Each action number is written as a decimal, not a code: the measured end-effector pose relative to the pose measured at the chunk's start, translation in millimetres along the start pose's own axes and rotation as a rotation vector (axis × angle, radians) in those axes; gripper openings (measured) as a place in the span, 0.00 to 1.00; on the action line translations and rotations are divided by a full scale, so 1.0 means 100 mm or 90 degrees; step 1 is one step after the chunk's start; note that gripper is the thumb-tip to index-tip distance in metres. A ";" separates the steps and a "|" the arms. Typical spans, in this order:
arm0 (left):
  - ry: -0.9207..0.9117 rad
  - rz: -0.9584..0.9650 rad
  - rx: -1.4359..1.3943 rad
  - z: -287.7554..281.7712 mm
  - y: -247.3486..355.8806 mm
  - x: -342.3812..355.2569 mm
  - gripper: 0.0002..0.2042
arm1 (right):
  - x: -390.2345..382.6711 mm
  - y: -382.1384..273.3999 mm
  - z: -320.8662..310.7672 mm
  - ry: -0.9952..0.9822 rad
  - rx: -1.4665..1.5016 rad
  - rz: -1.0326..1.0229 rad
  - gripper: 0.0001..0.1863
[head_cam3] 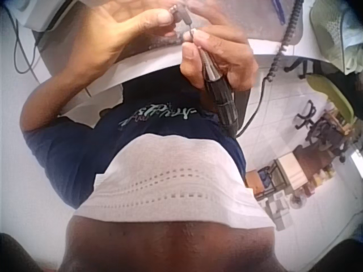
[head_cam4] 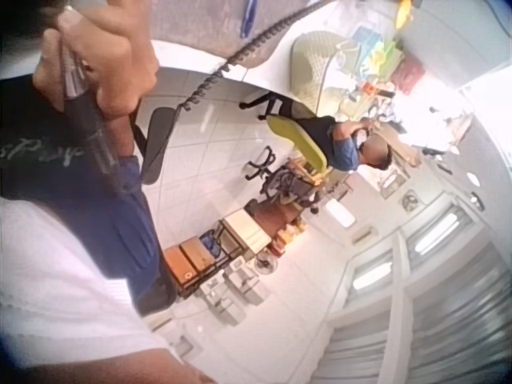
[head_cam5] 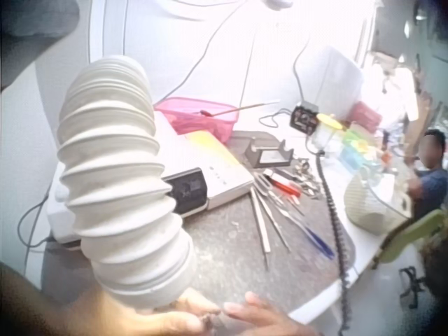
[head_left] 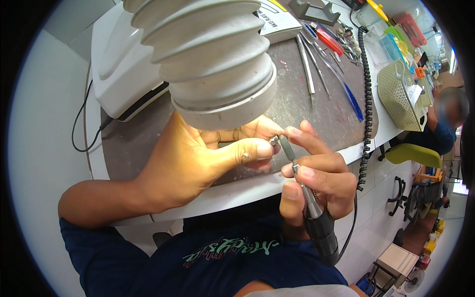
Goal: The person uses a rotary tool to grind a small component under a magnifying lamp, then applies glue from a tube to the tool's tip and continues working on the component. The workspace includes various tools and a second person is visible in the background.
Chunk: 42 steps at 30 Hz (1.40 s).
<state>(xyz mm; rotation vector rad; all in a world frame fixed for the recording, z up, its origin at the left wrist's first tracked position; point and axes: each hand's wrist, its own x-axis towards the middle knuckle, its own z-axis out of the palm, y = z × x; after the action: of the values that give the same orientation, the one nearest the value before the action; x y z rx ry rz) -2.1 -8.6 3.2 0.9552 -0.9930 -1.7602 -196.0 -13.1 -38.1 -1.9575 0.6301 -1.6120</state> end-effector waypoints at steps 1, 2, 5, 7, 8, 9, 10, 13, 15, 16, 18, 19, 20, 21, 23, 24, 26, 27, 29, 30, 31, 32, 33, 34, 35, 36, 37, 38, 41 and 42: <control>-0.004 -0.006 -0.003 0.00 0.01 0.00 0.10 | 0.00 0.00 0.01 -0.005 -0.014 -0.002 0.15; -0.008 -0.013 -0.005 0.00 0.02 0.01 0.10 | 0.01 0.00 0.02 -0.009 -0.029 -0.004 0.15; 0.002 -0.027 -0.009 0.00 0.03 -0.01 0.10 | 0.02 -0.02 0.00 -0.024 -0.028 0.006 0.15; 0.010 -0.024 -0.002 0.01 0.02 -0.02 0.09 | 0.03 -0.03 0.00 -0.036 -0.022 0.008 0.16; 0.014 -0.023 0.001 0.01 0.02 -0.03 0.09 | 0.04 -0.04 0.00 -0.046 -0.019 0.009 0.16; 0.013 -0.021 0.009 0.00 0.01 -0.02 0.09 | 0.05 -0.05 -0.03 -0.065 -0.017 0.009 0.16; 0.012 -0.019 0.016 0.00 0.01 -0.02 0.09 | 0.05 -0.04 -0.03 -0.068 -0.017 0.014 0.16; 0.005 -0.026 -0.006 -0.02 0.00 -0.02 0.09 | 0.05 -0.04 -0.03 -0.064 -0.020 0.033 0.17; -0.002 -0.036 -0.004 -0.02 0.01 -0.02 0.09 | 0.07 -0.07 -0.06 -0.089 -0.015 0.036 0.17; -0.005 -0.041 0.012 -0.02 0.03 -0.02 0.09 | 0.08 -0.07 -0.06 -0.091 -0.011 0.033 0.17; -0.008 -0.044 0.009 -0.02 0.03 -0.01 0.09 | 0.06 -0.04 -0.05 -0.080 -0.004 0.027 0.17; -0.007 -0.041 -0.009 -0.02 0.01 -0.02 0.09 | 0.05 -0.04 -0.04 -0.077 -0.005 0.024 0.17; -0.007 -0.039 -0.027 -0.02 0.00 -0.02 0.09 | 0.05 -0.03 -0.04 -0.073 -0.005 0.021 0.17; -0.006 -0.037 -0.012 -0.02 0.01 -0.02 0.09 | 0.05 -0.04 -0.05 -0.081 -0.004 0.019 0.17; -0.004 -0.034 0.017 -0.02 0.02 -0.01 0.09 | 0.05 -0.04 -0.04 -0.077 0.003 0.022 0.17; -0.001 -0.036 0.007 -0.02 0.01 -0.02 0.09 | 0.05 -0.02 -0.04 -0.065 0.007 0.027 0.17; 0.006 -0.042 -0.011 -0.02 0.00 -0.02 0.09 | 0.03 -0.01 -0.03 -0.048 0.012 0.032 0.17; 0.002 -0.045 -0.012 -0.02 0.00 -0.02 0.09 | 0.02 -0.01 -0.03 -0.043 0.011 0.032 0.16; -0.005 -0.053 -0.013 -0.02 0.01 0.00 0.09 | 0.02 -0.01 -0.03 -0.043 0.008 0.030 0.16; -0.006 -0.048 0.008 -0.03 0.00 0.00 0.09 | 0.02 -0.01 -0.03 -0.049 0.009 0.029 0.16; -0.006 -0.043 0.028 -0.05 -0.02 0.00 0.09 | 0.02 -0.01 -0.03 -0.056 0.010 0.028 0.16; -0.007 -0.038 0.049 -0.06 -0.03 0.00 0.09 | 0.02 -0.01 -0.03 -0.062 0.012 0.027 0.16; -0.007 -0.047 0.035 -0.05 -0.01 -0.01 0.09 | 0.04 -0.01 -0.04 -0.069 0.014 0.025 0.16; -0.008 -0.055 0.021 -0.03 0.02 -0.01 0.09 | 0.04 -0.01 -0.04 -0.065 0.017 0.027 0.16; -0.008 -0.064 0.007 -0.02 0.03 -0.01 0.09 | 0.05 -0.02 -0.04 -0.060 0.020 0.028 0.16; -0.007 -0.064 0.018 -0.02 0.04 -0.01 0.09 | 0.03 -0.01 -0.03 -0.044 0.024 0.032 0.16; -0.006 -0.063 0.028 -0.02 0.04 -0.01 0.10 | 0.03 -0.01 -0.03 -0.040 0.024 0.033 0.16; -0.004 -0.063 0.039 -0.02 0.04 -0.01 0.10 | 0.03 -0.01 -0.03 -0.035 0.025 0.033 0.16; -0.001 -0.075 0.007 -0.03 0.02 -0.01 0.10 | 0.02 0.00 -0.02 -0.047 0.021 0.030 0.16; -0.004 -0.070 0.009 -0.03 0.03 -0.01 0.10 | 0.02 0.00 -0.02 -0.039 0.021 0.031 0.16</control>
<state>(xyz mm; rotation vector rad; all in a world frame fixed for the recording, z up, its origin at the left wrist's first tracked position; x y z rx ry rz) 1.6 -8.9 4.9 1.0316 -0.9743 -1.8494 -197.4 -15.1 -36.4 -1.9450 0.6178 -1.5180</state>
